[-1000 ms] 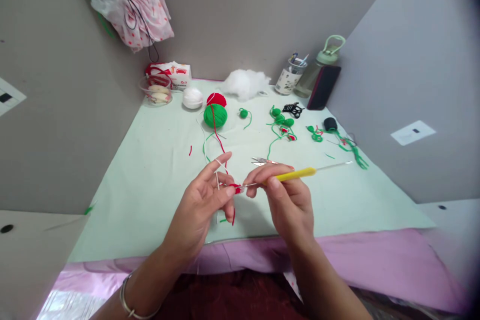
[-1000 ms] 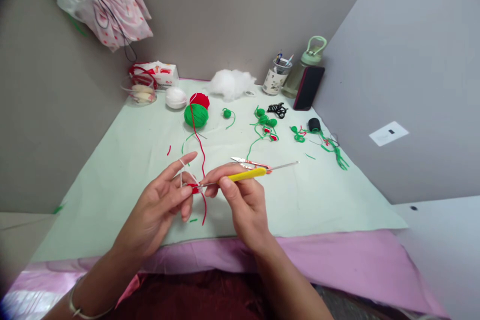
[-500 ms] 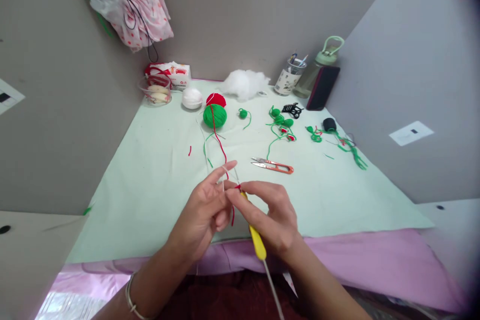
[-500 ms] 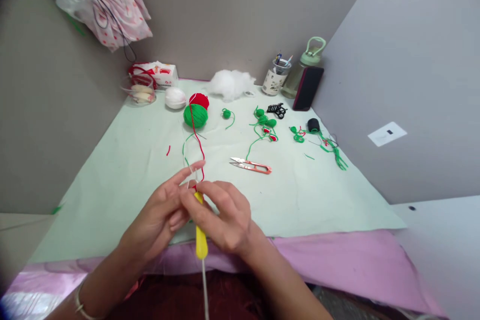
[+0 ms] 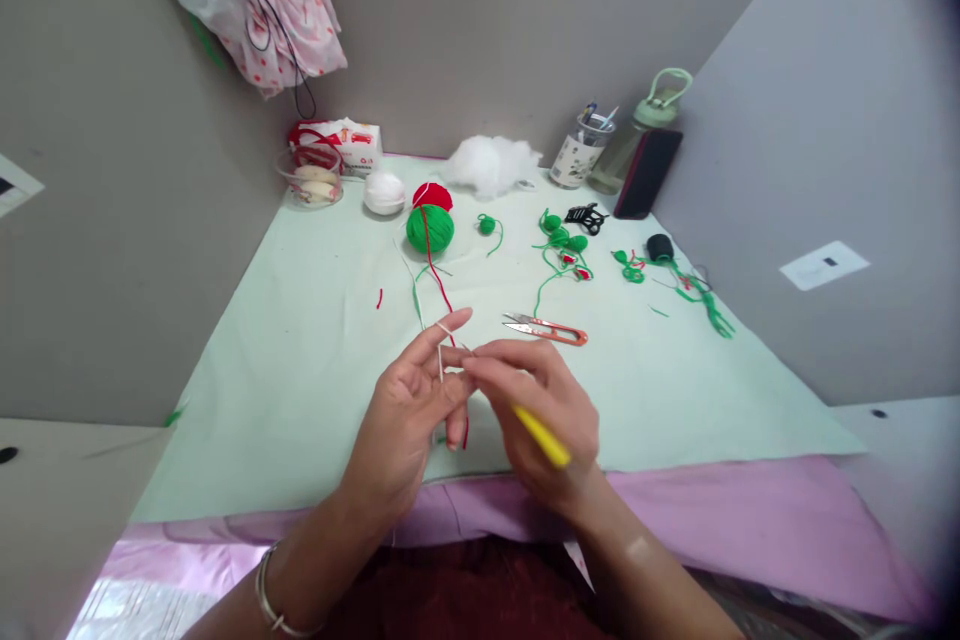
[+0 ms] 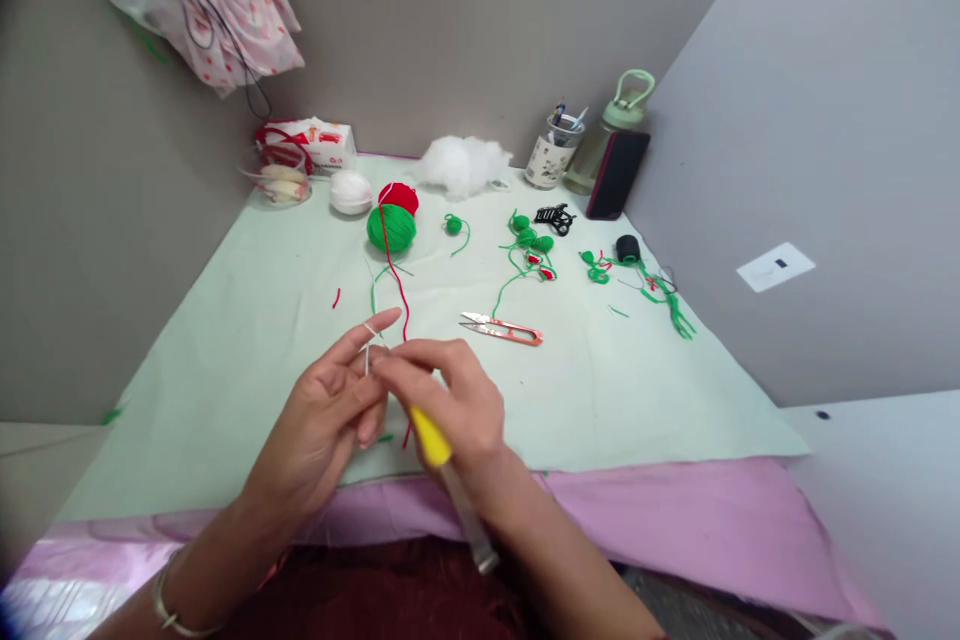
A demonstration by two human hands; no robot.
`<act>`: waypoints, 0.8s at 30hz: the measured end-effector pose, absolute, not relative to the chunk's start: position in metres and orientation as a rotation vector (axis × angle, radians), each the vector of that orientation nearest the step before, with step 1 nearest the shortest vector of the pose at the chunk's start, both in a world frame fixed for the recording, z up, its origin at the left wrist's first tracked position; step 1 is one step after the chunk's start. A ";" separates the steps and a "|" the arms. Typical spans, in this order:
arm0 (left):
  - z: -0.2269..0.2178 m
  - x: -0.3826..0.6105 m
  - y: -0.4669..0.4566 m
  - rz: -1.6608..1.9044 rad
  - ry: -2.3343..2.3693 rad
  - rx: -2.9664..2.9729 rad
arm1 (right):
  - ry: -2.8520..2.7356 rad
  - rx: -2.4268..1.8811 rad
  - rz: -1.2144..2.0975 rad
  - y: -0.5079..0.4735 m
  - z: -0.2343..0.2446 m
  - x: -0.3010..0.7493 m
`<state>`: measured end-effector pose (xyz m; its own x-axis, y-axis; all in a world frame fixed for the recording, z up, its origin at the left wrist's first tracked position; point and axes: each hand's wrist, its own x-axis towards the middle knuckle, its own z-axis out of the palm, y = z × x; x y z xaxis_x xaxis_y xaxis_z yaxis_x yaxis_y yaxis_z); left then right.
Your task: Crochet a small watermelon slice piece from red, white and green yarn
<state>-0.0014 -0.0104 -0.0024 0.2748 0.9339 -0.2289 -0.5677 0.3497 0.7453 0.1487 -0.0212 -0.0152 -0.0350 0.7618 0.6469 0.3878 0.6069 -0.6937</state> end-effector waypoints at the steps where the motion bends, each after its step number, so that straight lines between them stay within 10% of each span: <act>1: -0.002 -0.003 -0.009 1.062 0.716 0.557 | -1.680 -0.965 0.335 -0.022 -0.016 0.150; 18: -0.004 -0.007 -0.008 1.062 0.757 0.640 | -1.100 -0.784 1.192 -0.009 -0.016 0.158; 24: -0.005 -0.007 -0.010 1.111 0.785 0.711 | -1.394 -0.859 0.851 -0.018 -0.010 0.160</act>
